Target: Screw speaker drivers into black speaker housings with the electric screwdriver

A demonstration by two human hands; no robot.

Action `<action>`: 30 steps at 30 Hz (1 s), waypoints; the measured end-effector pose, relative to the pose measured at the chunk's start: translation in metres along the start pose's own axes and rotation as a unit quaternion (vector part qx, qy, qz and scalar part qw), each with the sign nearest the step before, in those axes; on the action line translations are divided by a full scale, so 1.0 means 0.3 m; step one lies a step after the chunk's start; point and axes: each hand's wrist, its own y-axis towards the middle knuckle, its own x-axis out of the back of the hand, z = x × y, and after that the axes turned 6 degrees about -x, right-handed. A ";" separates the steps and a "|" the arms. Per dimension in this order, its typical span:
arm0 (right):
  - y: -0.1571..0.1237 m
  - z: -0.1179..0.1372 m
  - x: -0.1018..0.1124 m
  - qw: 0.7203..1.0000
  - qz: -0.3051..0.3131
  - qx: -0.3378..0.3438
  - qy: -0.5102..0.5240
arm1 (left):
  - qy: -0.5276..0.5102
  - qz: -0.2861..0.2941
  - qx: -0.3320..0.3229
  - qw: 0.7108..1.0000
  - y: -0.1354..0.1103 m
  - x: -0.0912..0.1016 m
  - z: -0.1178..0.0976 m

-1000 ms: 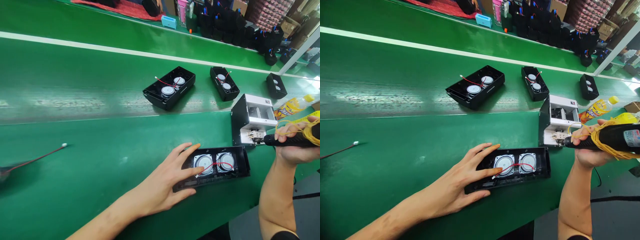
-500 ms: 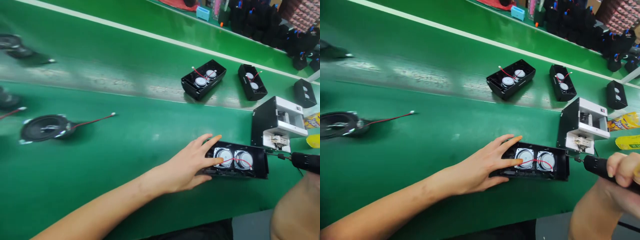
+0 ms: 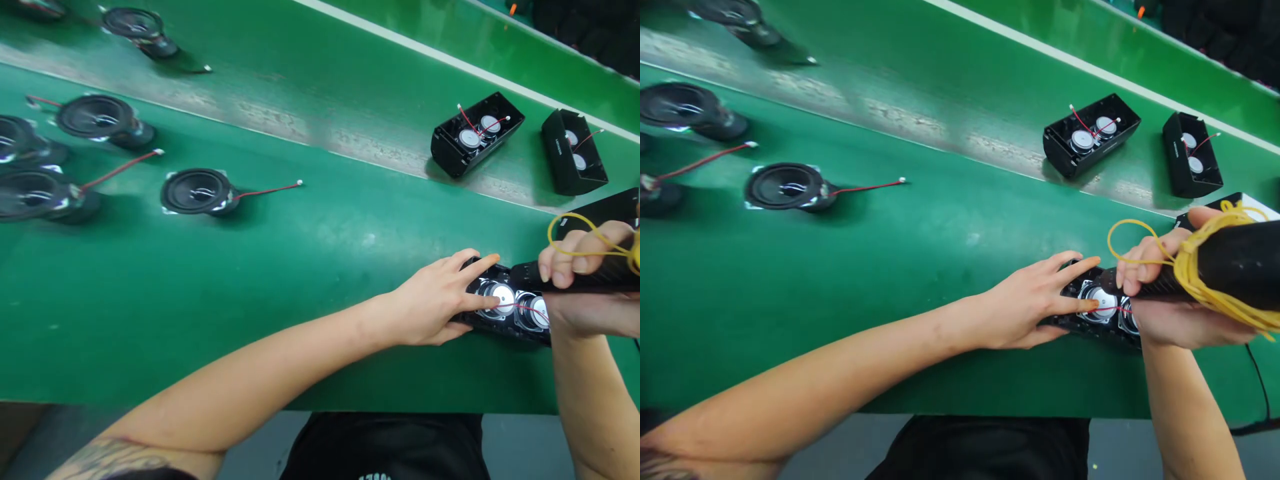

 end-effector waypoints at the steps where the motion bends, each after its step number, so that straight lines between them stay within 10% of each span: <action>1: -0.008 -0.008 -0.033 1.000 0.000 0.025 -0.005 | 0.001 -0.001 0.001 1.000 0.001 -0.001 0.000; 30: -0.008 -0.022 -0.129 1.000 -0.006 -0.007 -0.004 | 0.023 0.007 0.017 1.000 0.012 0.005 -0.010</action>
